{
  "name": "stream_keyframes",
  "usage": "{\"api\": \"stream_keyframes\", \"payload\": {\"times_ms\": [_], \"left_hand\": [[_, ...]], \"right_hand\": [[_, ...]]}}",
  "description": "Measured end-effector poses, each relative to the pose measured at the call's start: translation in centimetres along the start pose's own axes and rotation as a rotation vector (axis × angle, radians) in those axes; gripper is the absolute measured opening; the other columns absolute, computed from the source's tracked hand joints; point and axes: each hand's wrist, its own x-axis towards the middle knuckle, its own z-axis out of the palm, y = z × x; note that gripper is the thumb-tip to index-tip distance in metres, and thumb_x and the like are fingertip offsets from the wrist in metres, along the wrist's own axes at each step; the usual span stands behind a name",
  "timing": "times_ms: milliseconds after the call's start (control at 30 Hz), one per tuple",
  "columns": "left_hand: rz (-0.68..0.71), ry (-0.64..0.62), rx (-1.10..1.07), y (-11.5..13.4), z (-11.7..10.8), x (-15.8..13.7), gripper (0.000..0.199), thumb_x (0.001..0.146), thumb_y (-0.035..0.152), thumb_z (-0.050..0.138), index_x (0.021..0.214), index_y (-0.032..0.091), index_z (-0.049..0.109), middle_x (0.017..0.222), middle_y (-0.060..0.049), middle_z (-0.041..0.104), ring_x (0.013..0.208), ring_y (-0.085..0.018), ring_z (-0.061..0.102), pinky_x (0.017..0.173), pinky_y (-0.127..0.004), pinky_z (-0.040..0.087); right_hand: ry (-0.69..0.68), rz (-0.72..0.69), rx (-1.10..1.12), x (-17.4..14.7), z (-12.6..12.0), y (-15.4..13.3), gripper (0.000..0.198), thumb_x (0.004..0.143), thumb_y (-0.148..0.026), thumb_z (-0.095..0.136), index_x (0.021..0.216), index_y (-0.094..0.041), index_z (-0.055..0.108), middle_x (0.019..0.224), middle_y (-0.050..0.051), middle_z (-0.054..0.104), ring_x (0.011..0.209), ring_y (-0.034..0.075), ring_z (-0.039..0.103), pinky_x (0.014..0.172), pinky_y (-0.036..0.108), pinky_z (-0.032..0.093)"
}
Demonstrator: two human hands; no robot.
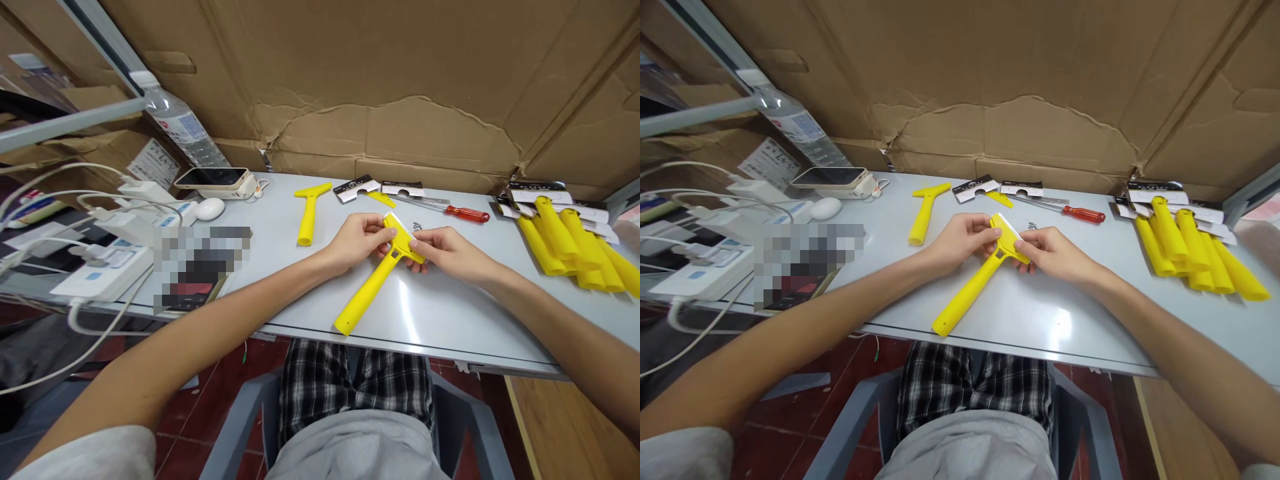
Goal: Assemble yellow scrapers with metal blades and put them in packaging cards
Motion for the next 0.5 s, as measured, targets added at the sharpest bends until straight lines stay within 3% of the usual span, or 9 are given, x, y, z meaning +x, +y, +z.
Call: {"api": "stream_keyframes", "payload": {"times_ms": [500], "left_hand": [[-0.029, -0.078, 0.031, 0.13, -0.29, -0.23, 0.003, 0.096, 0.013, 0.069, 0.095, 0.012, 0.071, 0.083, -0.006, 0.077, 0.071, -0.013, 0.073, 0.065, -0.024, 0.055]], "right_hand": [[-0.027, 0.02, 0.118, 0.03, 0.4, 0.09, 0.072, 0.087, -0.07, 0.074, 0.128, -0.011, 0.072, 0.1, 0.011, 0.075, 0.083, 0.01, 0.068, 0.072, 0.022, 0.056]]}}
